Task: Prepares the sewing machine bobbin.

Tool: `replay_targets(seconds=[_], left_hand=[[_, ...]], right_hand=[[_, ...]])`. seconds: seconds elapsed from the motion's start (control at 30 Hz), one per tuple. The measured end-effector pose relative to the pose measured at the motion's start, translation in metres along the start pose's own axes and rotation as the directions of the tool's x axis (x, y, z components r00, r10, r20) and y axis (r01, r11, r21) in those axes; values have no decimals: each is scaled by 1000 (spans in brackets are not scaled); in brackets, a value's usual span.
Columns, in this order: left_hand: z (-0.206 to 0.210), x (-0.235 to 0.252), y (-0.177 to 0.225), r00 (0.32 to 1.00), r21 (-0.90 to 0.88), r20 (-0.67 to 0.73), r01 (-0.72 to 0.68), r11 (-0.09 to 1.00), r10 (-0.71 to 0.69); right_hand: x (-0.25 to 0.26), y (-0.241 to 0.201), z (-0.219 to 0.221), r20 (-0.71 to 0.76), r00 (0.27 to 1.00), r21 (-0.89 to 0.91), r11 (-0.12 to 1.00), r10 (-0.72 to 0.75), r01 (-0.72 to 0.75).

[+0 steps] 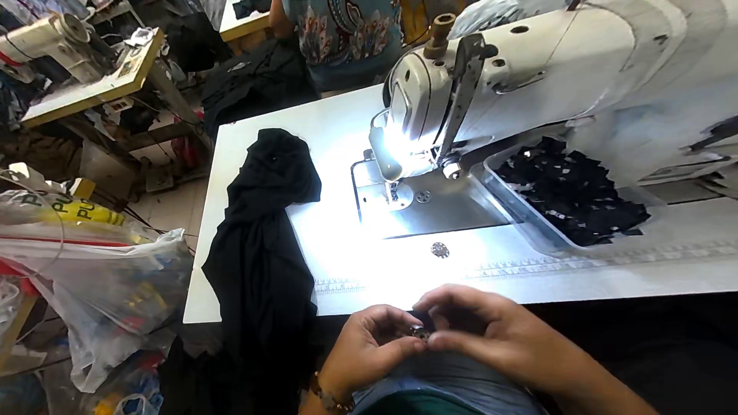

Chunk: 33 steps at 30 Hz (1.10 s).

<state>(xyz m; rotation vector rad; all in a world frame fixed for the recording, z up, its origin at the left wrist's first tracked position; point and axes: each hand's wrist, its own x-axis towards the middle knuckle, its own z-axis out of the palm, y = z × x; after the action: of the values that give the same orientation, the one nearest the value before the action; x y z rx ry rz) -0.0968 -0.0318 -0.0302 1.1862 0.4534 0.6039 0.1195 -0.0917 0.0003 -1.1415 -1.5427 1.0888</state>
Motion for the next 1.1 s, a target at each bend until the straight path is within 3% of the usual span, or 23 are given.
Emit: replay_targets(seconds=[0.07,0.13,0.23,0.33,0.47,0.6,0.73,0.8,0.9,1.0,1.1], left_hand=[[6,0,2,997,-12,-71,36,999,-37],[9,1,2,992,-45,-114,56,997,-61],[10,-2,2,991,-124,-117,50,991,-65],[4,-5,-1,994,-134,-110,-38,990,23],[9,-8,-1,949,155,-184,-227,961,254],[7,-7,-6,876,465,-117,-368,805,467],[7,-5,-12,832,551,-150,-378,744,534],[10,-5,-11,858,435,-239,-324,840,455],[14,-6,-6,915,87,-332,-211,974,228],[14,-8,-5,948,-315,-319,-100,944,-6],[12,-10,-2,960,-426,-274,-73,902,-52]], right_hand=[[-5,6,7,37,998,-218,974,-57,64],[-8,10,14,17,994,-316,943,-105,105],[-7,13,18,-35,987,-279,950,-158,142],[-7,16,19,-78,983,-162,975,-166,151],[-6,16,28,-178,970,-162,977,-166,137],[-3,18,35,-214,961,-195,971,-178,137],[-4,18,43,-244,950,-167,973,-196,158],[-4,19,47,-279,939,-159,974,-200,160],[-3,20,53,-323,927,-132,979,-192,157],[-2,19,55,-301,939,-71,986,-164,149],[2,12,44,-218,969,-21,993,-117,115]])
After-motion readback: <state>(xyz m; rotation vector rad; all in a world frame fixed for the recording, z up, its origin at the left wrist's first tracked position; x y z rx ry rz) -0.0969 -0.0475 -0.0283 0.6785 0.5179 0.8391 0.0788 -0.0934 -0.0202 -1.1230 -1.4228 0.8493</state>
